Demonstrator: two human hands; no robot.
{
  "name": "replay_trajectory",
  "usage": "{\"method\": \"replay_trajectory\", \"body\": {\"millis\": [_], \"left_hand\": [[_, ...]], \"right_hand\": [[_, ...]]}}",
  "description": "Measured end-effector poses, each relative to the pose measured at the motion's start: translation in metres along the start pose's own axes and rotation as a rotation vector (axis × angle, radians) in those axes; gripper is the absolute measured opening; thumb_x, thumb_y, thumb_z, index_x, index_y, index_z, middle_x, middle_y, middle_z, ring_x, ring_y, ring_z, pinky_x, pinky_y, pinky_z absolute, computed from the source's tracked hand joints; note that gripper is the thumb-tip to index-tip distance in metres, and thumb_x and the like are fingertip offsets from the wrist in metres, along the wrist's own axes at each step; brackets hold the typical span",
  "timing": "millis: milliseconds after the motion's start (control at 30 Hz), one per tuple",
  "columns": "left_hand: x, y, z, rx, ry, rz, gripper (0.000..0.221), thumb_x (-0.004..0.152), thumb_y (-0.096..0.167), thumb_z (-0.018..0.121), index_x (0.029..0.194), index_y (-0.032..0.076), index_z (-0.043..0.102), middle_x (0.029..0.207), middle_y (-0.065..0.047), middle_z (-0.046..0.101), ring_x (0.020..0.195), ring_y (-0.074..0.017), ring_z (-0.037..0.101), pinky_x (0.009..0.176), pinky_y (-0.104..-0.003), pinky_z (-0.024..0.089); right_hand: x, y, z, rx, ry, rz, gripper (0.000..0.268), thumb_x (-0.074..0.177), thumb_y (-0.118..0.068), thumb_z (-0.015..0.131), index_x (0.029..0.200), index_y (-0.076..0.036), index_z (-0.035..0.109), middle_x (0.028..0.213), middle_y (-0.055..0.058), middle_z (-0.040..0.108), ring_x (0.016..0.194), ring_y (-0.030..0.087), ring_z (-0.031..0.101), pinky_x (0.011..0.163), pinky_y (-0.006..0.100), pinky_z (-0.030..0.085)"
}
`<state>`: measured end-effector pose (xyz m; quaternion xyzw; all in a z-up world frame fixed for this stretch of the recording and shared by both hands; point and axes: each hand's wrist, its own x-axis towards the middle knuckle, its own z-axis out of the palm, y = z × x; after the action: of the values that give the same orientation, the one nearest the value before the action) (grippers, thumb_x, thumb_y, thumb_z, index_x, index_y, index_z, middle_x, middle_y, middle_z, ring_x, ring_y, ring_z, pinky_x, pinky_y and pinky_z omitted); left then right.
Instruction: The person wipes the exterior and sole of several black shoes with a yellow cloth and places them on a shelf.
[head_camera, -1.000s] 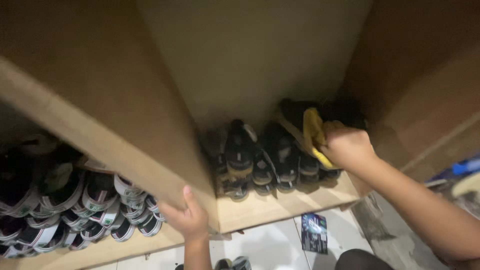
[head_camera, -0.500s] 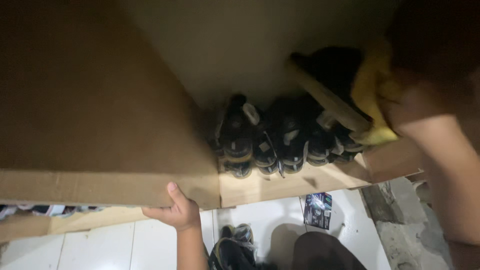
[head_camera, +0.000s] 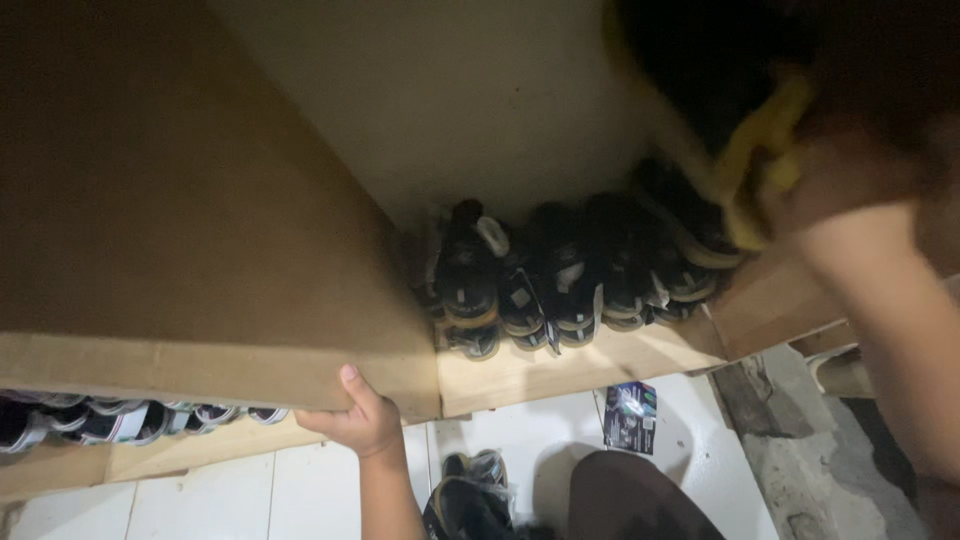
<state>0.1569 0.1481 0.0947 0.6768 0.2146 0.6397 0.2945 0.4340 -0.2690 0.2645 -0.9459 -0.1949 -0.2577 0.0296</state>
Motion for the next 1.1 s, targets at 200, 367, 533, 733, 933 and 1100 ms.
{"method": "replay_trajectory", "body": {"millis": [200, 367, 533, 733, 933, 1100], "left_hand": [[-0.004, -0.01, -0.003, 0.036, 0.014, -0.001, 0.05, 0.099, 0.007, 0.062, 0.132, -0.011, 0.028, 0.129, -0.038, 0.047, 0.116, -0.0462, 0.057, 0.101, -0.053, 0.051], [-0.001, -0.002, -0.002, 0.053, 0.01, -0.039, 0.052, 0.1, 0.008, 0.062, 0.133, -0.009, 0.026, 0.13, -0.038, 0.047, 0.116, -0.047, 0.057, 0.102, -0.053, 0.05], [-0.003, -0.01, -0.003, 0.092, 0.016, 0.039, 0.05, 0.101, 0.009, 0.063, 0.132, -0.009, 0.028, 0.126, -0.037, 0.048, 0.112, -0.0481, 0.058, 0.098, -0.054, 0.052], [-0.006, -0.018, -0.004, 0.12, 0.05, -0.037, 0.052, 0.1, 0.012, 0.066, 0.132, -0.011, 0.031, 0.123, -0.037, 0.051, 0.109, -0.0468, 0.06, 0.095, -0.052, 0.053], [-0.002, -0.013, -0.003, 0.053, 0.022, 0.01, 0.049, 0.1, 0.008, 0.064, 0.129, -0.01, 0.028, 0.122, -0.038, 0.049, 0.108, -0.0482, 0.059, 0.095, -0.054, 0.053], [-0.004, -0.02, -0.004, 0.045, 0.026, -0.023, 0.048, 0.101, 0.006, 0.065, 0.13, -0.008, 0.03, 0.119, -0.037, 0.051, 0.104, -0.0472, 0.06, 0.093, -0.053, 0.051]], "right_hand": [[-0.044, -0.043, 0.042, -0.008, -0.553, 0.119, 0.033, 0.097, -0.032, 0.057, 0.073, -0.012, 0.071, 0.075, 0.004, 0.069, 0.058, 0.023, 0.065, 0.044, 0.038, 0.045], [-0.076, -0.064, 0.108, -0.085, -0.091, -0.283, 0.015, 0.087, -0.03, 0.059, 0.089, -0.015, 0.061, 0.076, 0.005, 0.062, 0.049, 0.025, 0.061, 0.031, 0.041, 0.036], [-0.046, -0.097, 0.095, 0.014, -0.68, -0.038, 0.028, 0.097, -0.027, 0.043, 0.111, -0.013, 0.062, 0.1, 0.01, 0.073, 0.086, 0.034, 0.076, 0.059, 0.045, 0.059], [-0.028, -0.07, 0.059, 0.118, -0.67, 0.095, 0.03, 0.095, -0.032, 0.049, 0.114, -0.018, 0.067, 0.104, 0.012, 0.077, 0.086, 0.036, 0.077, 0.065, 0.046, 0.061], [-0.065, -0.077, 0.159, -0.139, 0.063, -0.384, 0.017, 0.091, -0.012, 0.053, 0.078, -0.021, 0.06, 0.061, -0.006, 0.055, 0.046, 0.015, 0.052, 0.039, 0.035, 0.036], [-0.062, -0.067, 0.1, 0.328, -0.12, -0.447, 0.01, 0.087, -0.017, 0.057, 0.078, -0.015, 0.061, 0.056, 0.003, 0.054, 0.046, 0.021, 0.048, 0.043, 0.042, 0.036]]}}
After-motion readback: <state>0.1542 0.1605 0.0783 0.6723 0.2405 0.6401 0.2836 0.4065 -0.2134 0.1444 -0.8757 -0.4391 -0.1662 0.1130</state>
